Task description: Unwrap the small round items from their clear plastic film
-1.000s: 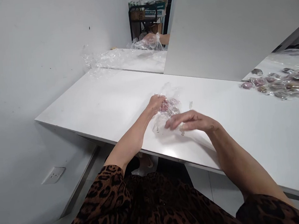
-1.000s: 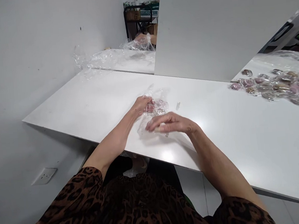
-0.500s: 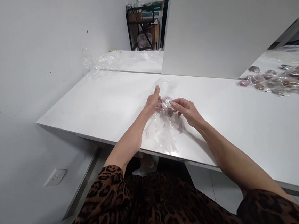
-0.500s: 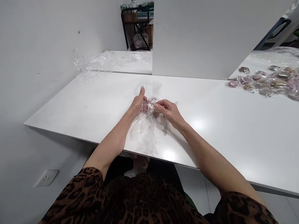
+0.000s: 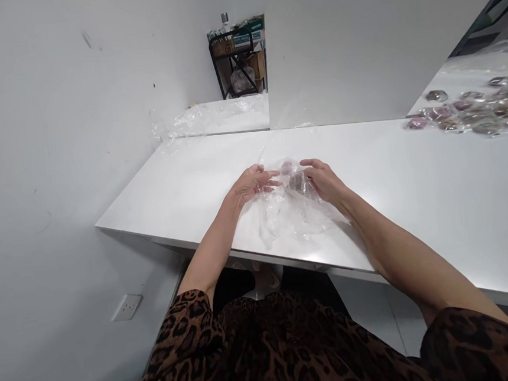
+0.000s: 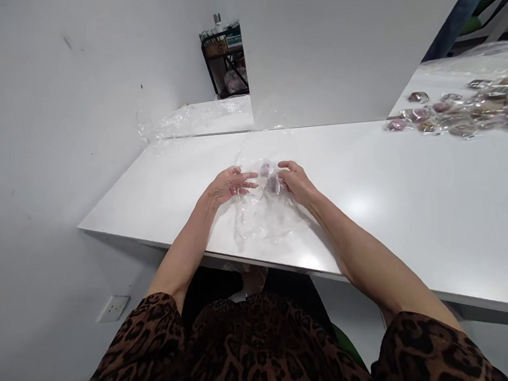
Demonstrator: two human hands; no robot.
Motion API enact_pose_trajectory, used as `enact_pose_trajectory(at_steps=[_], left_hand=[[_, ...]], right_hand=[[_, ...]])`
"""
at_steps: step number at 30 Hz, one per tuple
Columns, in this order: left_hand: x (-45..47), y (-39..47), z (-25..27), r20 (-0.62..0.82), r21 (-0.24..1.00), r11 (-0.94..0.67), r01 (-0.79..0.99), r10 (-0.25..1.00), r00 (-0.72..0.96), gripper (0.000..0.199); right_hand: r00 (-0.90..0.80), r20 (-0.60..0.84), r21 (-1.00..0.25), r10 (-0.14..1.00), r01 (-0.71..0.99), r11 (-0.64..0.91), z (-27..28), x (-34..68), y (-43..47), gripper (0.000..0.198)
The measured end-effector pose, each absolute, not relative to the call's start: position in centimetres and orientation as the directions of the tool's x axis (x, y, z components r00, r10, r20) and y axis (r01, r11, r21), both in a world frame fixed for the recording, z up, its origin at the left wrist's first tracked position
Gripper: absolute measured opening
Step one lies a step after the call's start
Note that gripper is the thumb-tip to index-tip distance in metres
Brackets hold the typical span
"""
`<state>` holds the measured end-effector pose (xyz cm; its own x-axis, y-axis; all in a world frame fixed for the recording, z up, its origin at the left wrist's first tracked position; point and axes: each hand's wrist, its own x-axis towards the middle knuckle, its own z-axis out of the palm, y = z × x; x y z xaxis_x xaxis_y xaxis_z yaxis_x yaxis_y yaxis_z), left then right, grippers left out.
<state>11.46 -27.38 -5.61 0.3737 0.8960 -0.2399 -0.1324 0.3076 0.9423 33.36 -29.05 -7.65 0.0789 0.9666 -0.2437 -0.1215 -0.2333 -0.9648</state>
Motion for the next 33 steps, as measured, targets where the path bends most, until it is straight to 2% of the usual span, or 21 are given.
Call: enact_pose_trajectory(at_steps=[5, 9, 12, 18, 22, 28, 31, 33], left_hand=[[11.7, -28.2, -3.6, -0.185, 0.964, 0.227, -0.138, 0.946, 0.264, 0.044], [12.6, -28.7, -1.2, -0.123, 0.97, 0.168, -0.173, 0.962, 0.245, 0.039], [13.5, -28.9, 0.7, -0.073, 0.971, 0.121, -0.206, 0.971, 0.228, 0.039], [15.3, -29.2, 4.3, -0.041, 0.975, 0.081, -0.206, 0.981, 0.192, 0.036], [15.2, -29.3, 6.7, 0.001, 0.98, 0.031, -0.195, 0.987, 0.162, 0.024], [14.3, -29.5, 9.8, 0.047, 0.978, -0.025, -0.206, 0.993, 0.105, 0.02], [14.3, -29.4, 10.9, 0.055, 0.954, -0.045, -0.298, 0.998, 0.026, 0.014], [14.3, -29.2, 11.4, 0.068, 0.932, -0.069, -0.356, 0.998, -0.015, 0.007]], right_hand=[[0.019, -0.322, -0.9, 0.946, -0.315, -0.3, -7.8, 33.7, -28.5, 0.011], [0.007, -0.237, -0.929, 0.972, -0.294, -0.224, -7.8, 33.3, -28.8, 0.019], [-0.033, -0.222, -0.909, 0.975, -0.354, -0.219, -7.8, 32.6, -29.1, 0.012], [-0.187, -0.339, -0.726, 0.922, -0.572, -0.382, -7.2, 31.5, -29.8, 0.035], [-0.15, -0.426, -0.607, 0.892, -0.684, -0.405, -7.2, 31.4, -29.6, 0.041], [-0.004, -0.53, -0.546, 0.848, -0.763, -0.345, -7.9, 31.8, -28.5, 0.037], [-0.02, -0.477, -0.536, 0.879, -0.785, -0.309, -8.4, 31.7, -28.5, 0.041], [-0.014, -0.444, -0.579, 0.896, -0.758, -0.299, -8.8, 31.6, -28.5, 0.045]])
